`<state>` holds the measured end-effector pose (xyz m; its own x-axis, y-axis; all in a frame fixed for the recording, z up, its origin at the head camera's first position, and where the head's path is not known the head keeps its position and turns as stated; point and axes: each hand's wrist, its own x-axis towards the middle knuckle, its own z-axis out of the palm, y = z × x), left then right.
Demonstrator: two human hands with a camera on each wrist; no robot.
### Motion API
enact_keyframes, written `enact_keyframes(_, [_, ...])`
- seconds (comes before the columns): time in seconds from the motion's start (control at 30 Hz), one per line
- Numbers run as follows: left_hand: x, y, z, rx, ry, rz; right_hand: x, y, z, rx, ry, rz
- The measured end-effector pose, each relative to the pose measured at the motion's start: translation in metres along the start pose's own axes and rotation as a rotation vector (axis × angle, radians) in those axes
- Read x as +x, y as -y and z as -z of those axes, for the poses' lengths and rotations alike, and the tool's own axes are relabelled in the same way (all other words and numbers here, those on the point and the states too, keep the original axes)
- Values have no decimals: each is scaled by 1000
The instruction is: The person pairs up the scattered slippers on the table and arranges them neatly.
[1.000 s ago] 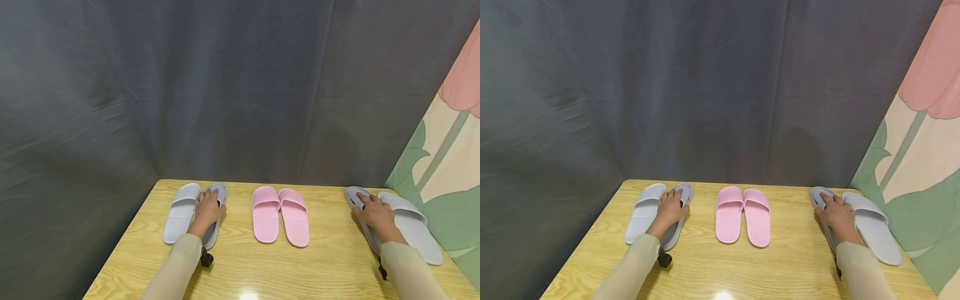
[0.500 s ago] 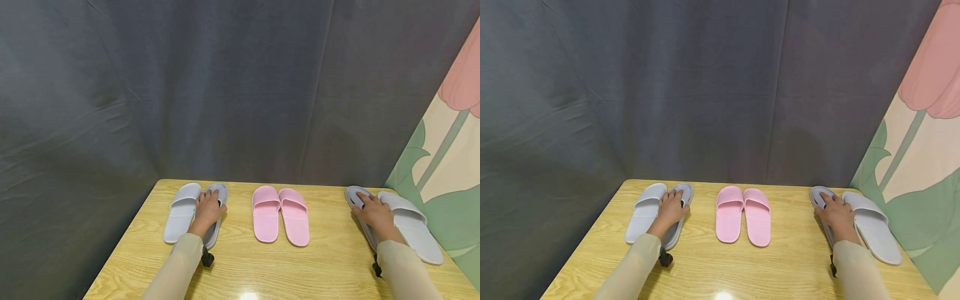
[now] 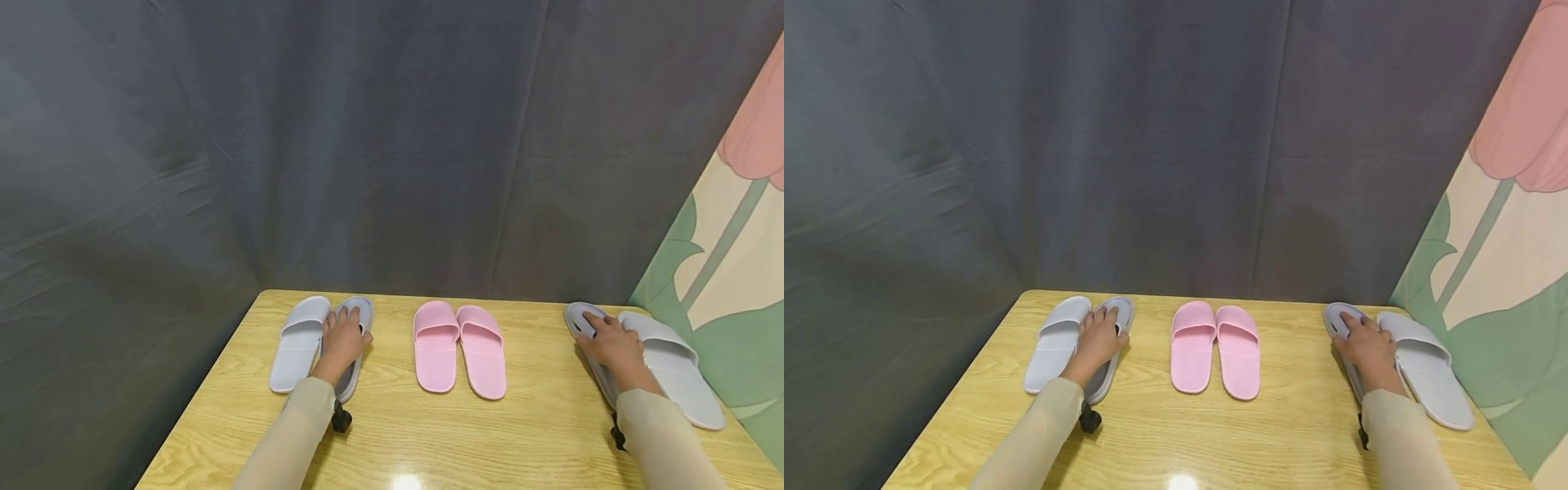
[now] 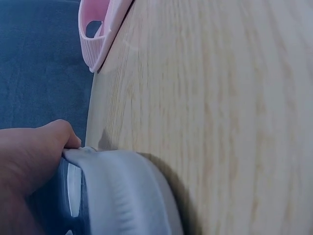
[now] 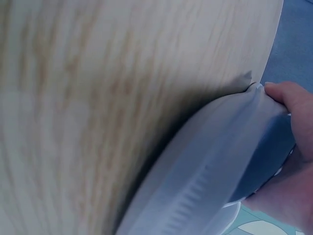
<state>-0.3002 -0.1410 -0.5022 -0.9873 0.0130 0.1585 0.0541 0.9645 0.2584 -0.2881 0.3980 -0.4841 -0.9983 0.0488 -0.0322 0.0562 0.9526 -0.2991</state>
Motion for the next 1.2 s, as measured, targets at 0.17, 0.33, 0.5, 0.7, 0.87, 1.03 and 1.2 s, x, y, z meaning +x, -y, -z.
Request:
enact_keyframes(0.17, [2,-3,3,25,42,13,1,-2,-1,0,-37,0])
enact_keyframes(0.33, [1,-4,6,55,35,11,1,-2,-6,9,-78,4])
enact_keyframes(0.5, [0,-4,8,43,51,11,0,-3,-6,9,-78,-3])
enact_keyframes(0.7, [2,-3,11,20,92,16,1,-1,0,-11,-43,10])
enact_keyframes(0.87, [3,-2,12,-3,99,17,2,3,5,-35,-8,-2])
enact_keyframes(1.03, [5,-3,12,-31,81,21,3,6,11,-42,27,-17])
enact_keyframes(1.2, [5,-4,11,-53,83,35,1,6,10,-18,22,-25])
